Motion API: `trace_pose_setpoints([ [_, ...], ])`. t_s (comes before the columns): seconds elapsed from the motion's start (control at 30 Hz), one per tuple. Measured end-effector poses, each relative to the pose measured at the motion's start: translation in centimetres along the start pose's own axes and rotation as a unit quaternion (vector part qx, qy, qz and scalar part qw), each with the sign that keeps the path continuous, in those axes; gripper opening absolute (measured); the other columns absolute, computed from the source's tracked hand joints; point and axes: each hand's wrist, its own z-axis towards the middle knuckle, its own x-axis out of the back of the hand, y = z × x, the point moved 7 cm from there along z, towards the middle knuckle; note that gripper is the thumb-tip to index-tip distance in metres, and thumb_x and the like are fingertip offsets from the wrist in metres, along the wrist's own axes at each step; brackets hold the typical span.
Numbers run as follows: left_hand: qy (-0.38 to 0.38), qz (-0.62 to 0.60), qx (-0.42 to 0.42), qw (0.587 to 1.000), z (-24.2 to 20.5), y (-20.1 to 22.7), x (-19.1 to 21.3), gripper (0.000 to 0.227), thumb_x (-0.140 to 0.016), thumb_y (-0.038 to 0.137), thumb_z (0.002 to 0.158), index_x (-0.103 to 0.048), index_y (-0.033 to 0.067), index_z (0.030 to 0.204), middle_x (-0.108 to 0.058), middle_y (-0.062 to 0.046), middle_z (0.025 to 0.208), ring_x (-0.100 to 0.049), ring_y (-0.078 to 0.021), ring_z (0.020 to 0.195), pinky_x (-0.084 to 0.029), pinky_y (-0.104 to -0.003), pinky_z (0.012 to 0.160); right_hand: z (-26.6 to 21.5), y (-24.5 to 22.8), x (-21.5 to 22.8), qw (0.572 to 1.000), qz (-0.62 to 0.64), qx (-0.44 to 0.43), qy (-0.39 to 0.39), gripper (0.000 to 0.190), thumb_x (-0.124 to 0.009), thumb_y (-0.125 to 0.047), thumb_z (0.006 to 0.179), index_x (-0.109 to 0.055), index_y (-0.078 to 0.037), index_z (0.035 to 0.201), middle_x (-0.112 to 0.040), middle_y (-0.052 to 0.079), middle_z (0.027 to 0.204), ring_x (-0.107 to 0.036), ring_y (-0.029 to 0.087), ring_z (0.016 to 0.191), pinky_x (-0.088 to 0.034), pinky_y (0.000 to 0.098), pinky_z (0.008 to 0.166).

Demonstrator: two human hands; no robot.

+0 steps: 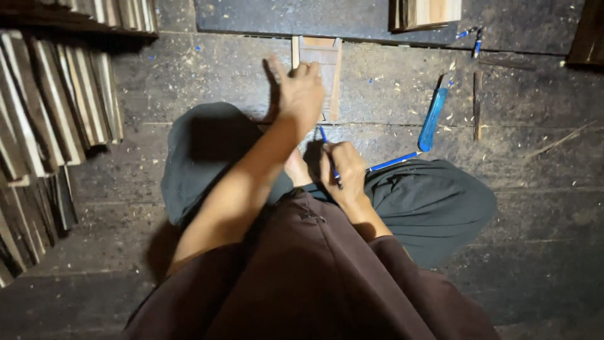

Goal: The person is using a pen to mark lines on small wooden boards, likely for cutting or assembly reference.

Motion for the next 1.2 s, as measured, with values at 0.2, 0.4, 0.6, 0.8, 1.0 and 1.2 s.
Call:
trace_pose_setpoints([
  [0.2,-0.083,0.059,0.015,0.995,3.2,3.7,0.8,0.030,-0.069,0.015,0.084,-0.078,0.0035,0.109,-0.062,-0.031,0.118,-0.062,-0.0519,0.109,0.007,-0.091,0.097,0.7,-1.9,-2.8,0.994,0.043,0.100,-0.002,0.012,-0.067,0.002,0.080,-0.061,0.003,0.089,-0.053,0.017,0.088,-0.051,0.031,0.073,-0.046,0.0397,0.069],
  [0.4,-0.162,0.077,0.044,0.983,5.2,6.0,-0.8,0.035,-0.063,0.008,0.090,-0.071,0.0001,0.124,-0.065,-0.036,0.117,-0.057,-0.0602,0.117,0.016,-0.091,0.095,0.3,0.4,-5.7,0.994,0.000,0.100,-0.035,0.015,-0.067,-0.013,0.078,-0.061,-0.003,0.088,-0.053,0.013,0.087,-0.051,0.029,0.075,-0.044,0.0395,0.072],
  [0.6,-0.202,0.055,0.097,0.973,4.8,5.7,0.8,0.039,-0.038,0.002,0.100,-0.058,-0.0037,0.133,-0.056,-0.030,0.125,-0.047,-0.0630,0.130,0.022,-0.086,0.102,-1.8,2.7,-9.4,0.993,-0.031,0.086,-0.074,0.022,-0.067,-0.029,0.076,-0.061,-0.010,0.086,-0.053,0.008,0.085,-0.052,0.026,0.076,-0.043,0.0393,0.075],
  [0.8,-0.279,0.000,0.118,0.953,4.2,5.5,0.9,0.043,-0.030,0.007,0.106,-0.046,-0.0040,0.144,-0.045,-0.023,0.141,-0.031,-0.0596,0.143,0.032,-0.081,0.105,-4.3,4.1,-11.5,0.989,-0.064,0.074,-0.108,0.030,-0.066,-0.044,0.074,-0.061,-0.016,0.085,-0.053,0.004,0.084,-0.052,0.023,0.078,-0.041,0.0390,0.078],
  [1.0,-0.292,0.002,0.122,0.949,2.1,4.1,5.3,0.053,-0.040,0.037,0.108,-0.048,0.0018,0.146,-0.041,-0.021,0.153,-0.033,-0.0540,0.146,0.032,-0.077,0.106,-6.2,5.3,-10.3,0.983,-0.110,0.066,-0.130,0.038,-0.066,-0.059,0.072,-0.061,-0.023,0.083,-0.053,-0.001,0.083,-0.053,0.020,0.079,-0.039,0.0388,0.081],
  [1.2,-0.151,-0.087,0.070,0.982,0.5,0.2,-1.7,0.046,-0.052,0.048,0.102,-0.062,0.0163,0.134,-0.044,-0.010,0.142,-0.045,-0.0372,0.136,0.011,-0.080,0.108,-4.0,3.2,1.2,0.987,-0.141,0.042,-0.057,0.004,-0.060,-0.026,0.081,-0.060,-0.024,0.085,-0.051,-0.001,0.079,-0.054,0.025,0.073,-0.044,0.0407,0.069],
])
